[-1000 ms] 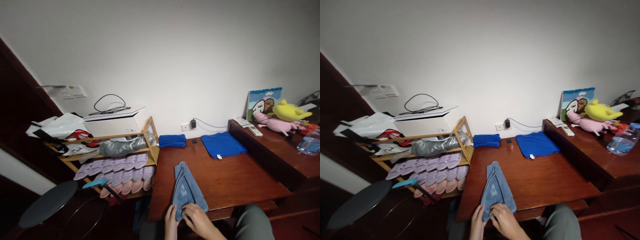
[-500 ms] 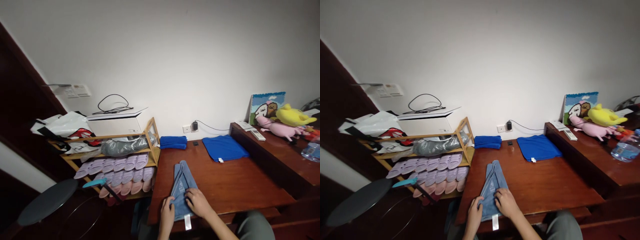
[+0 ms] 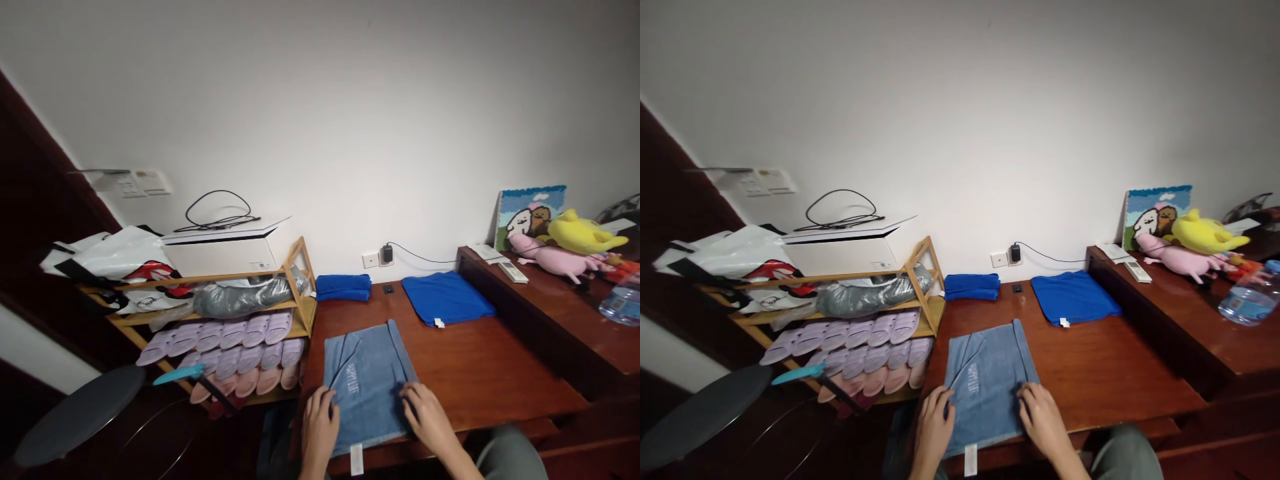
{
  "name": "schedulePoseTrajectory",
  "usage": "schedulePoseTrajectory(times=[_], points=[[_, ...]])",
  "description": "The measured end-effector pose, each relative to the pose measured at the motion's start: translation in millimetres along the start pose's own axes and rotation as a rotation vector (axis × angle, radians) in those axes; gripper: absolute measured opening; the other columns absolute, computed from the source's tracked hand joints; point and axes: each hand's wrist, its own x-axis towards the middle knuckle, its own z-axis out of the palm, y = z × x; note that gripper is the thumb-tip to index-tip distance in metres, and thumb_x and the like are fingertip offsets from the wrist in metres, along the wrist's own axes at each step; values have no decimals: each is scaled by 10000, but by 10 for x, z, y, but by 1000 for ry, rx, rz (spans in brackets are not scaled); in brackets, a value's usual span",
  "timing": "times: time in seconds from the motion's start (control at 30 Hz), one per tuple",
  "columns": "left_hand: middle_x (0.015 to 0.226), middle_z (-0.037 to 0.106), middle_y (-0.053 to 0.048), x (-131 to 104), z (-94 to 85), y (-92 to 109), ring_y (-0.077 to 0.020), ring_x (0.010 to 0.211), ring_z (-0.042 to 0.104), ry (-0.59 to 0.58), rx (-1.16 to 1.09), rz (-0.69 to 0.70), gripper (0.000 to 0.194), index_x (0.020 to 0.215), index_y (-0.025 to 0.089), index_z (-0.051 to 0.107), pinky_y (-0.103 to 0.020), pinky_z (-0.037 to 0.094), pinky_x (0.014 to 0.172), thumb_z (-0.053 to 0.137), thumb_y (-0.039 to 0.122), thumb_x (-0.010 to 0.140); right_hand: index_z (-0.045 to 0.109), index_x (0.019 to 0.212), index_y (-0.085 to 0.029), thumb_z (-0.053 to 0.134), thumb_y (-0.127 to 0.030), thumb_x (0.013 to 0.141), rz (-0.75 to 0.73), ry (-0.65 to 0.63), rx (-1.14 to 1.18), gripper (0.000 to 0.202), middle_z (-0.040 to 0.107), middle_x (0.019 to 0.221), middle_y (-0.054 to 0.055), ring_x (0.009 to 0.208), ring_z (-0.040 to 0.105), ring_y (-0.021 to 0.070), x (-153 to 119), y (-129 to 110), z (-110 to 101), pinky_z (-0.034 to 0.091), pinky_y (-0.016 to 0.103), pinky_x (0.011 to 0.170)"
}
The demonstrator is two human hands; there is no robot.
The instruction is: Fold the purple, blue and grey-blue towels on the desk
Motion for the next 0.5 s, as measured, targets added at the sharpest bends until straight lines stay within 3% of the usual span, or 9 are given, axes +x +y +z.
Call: schedulePoseTrajectory(times=[0.1, 0.17, 0.33, 0.5], points=[[1329, 717, -92, 236, 102, 204, -324, 1314, 607, -156, -193, 132, 307, 1125, 318, 792, -472, 404, 1212, 652, 316, 852, 700, 1282, -295, 515, -371, 1027, -62, -92, -11, 323, 640, 1462, 71, 1372, 570, 266, 16, -131, 160, 438, 476, 1179], [1426, 676, -82, 393, 204, 202, -315, 1398, 556, -206, -188, 152, 348, 1184, 316, 774, -483, 366, 1244, 676, 350, 852, 685, 1337, -299, 540, -414, 1020, -33, -98, -59, 368, 630, 1489, 72, 1407, 548, 286, -30, -71, 255, 406, 520, 1210], [1468, 662, -76, 608, 389, -168, -288, 1402, 571, -198, -92, 84, 397, 1255, 287, 736, -475, 399, 1219, 599, 412, 904, 676, 1368, -298, 466, -472, 1046, 94, 54, -112, 422, 654, 1463, 81, 1340, 612, 270, -282, 316, 324, 500, 470, 1123], [1336, 737, -127, 631, 422, -348, -305, 1291, 659, -107, -120, 29, 429, 1266, 239, 711, -466, 457, 1161, 585, 409, 892, 733, 1197, -312, 406, -456, 1032, 214, 178, -197, 394, 748, 1235, 97, 1077, 708, 317, -358, 542, 153, 575, 467, 863]])
